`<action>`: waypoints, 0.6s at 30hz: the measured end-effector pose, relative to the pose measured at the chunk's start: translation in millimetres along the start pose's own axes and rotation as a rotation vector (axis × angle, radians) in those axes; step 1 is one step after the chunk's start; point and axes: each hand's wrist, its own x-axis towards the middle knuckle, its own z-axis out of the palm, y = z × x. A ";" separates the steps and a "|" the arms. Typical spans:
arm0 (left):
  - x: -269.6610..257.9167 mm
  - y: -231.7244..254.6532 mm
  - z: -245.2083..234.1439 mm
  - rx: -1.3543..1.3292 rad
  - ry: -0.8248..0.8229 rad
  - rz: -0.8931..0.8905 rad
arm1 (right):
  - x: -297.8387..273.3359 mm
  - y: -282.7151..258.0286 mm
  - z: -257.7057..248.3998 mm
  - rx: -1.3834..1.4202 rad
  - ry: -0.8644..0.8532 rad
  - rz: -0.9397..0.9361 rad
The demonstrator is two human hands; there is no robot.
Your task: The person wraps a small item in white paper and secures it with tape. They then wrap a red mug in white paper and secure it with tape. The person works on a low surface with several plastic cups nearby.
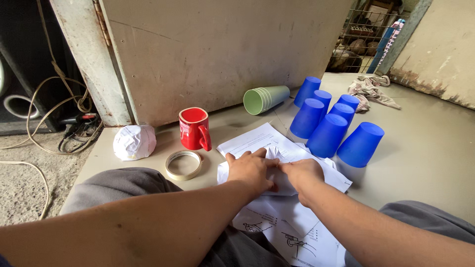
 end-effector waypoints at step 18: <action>9.0 -9.8 -9.5 0.083 -0.058 0.071 | 70.9 19.6 2.7 0.198 -0.240 0.150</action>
